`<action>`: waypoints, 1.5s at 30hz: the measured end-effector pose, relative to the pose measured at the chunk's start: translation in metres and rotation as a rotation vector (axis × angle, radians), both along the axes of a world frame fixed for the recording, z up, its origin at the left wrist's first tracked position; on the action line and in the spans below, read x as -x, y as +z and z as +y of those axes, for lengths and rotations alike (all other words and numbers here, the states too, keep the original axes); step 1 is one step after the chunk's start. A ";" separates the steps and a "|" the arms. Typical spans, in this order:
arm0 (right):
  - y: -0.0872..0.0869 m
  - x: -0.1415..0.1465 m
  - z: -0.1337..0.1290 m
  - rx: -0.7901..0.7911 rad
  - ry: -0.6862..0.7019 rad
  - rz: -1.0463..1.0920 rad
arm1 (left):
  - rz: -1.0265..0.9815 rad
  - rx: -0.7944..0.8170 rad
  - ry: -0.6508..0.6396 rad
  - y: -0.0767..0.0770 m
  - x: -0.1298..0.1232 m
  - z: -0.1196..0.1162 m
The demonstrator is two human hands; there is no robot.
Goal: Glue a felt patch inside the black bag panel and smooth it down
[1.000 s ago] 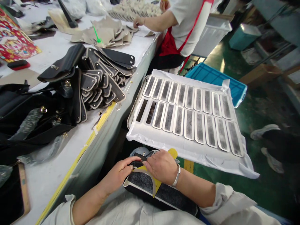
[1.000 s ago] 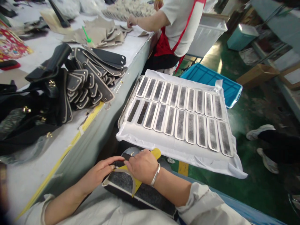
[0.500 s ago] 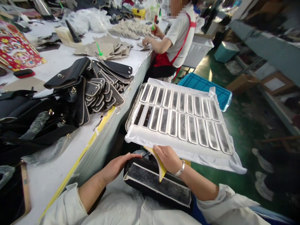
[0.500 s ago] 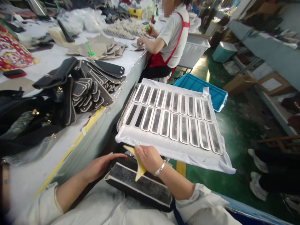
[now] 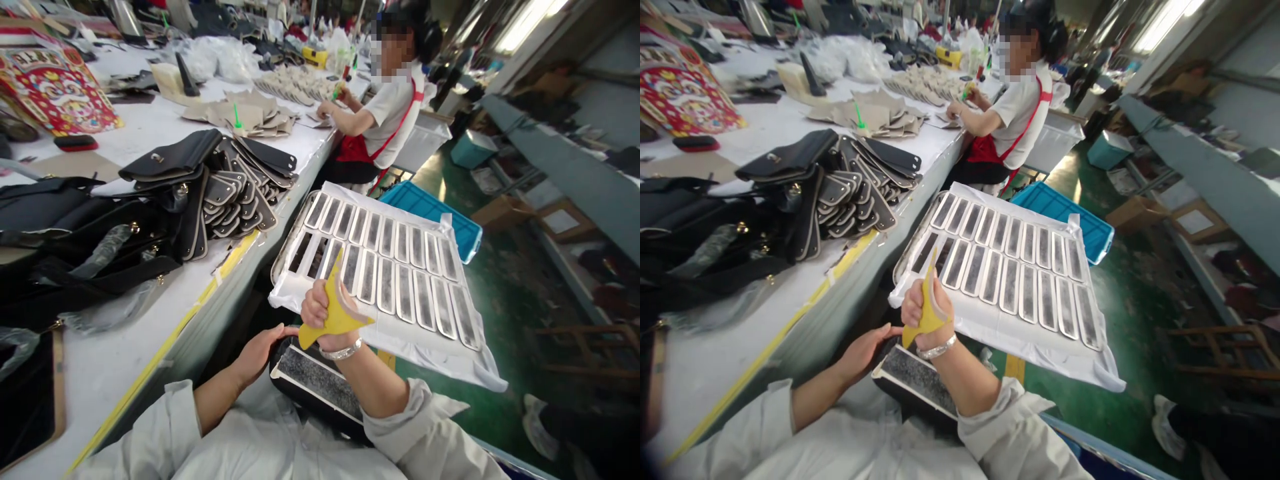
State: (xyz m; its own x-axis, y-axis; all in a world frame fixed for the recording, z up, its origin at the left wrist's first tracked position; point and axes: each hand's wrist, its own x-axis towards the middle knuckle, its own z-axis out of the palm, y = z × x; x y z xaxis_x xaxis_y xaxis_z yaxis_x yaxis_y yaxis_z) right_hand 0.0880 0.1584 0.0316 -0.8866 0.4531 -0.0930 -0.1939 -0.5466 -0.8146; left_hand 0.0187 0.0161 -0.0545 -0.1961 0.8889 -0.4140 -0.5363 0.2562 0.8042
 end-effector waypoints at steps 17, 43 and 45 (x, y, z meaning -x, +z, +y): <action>-0.044 0.031 -0.032 0.147 -0.171 -0.108 | 0.433 -0.174 0.031 -0.017 0.005 -0.006; -0.032 0.014 -0.025 0.195 -0.282 0.076 | 0.432 -0.087 0.020 -0.016 0.004 -0.007; -0.031 0.015 -0.022 0.214 -0.299 0.066 | 0.432 -0.051 0.035 -0.016 0.004 -0.006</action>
State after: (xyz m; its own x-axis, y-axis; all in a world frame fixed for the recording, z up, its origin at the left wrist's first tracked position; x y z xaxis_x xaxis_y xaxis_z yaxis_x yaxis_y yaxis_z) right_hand 0.0732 0.1364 0.0010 -0.7254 0.6693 -0.1609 -0.4190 -0.6148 -0.6682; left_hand 0.0143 0.0097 -0.0706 -0.3720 0.8958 -0.2431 -0.1552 0.1981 0.9678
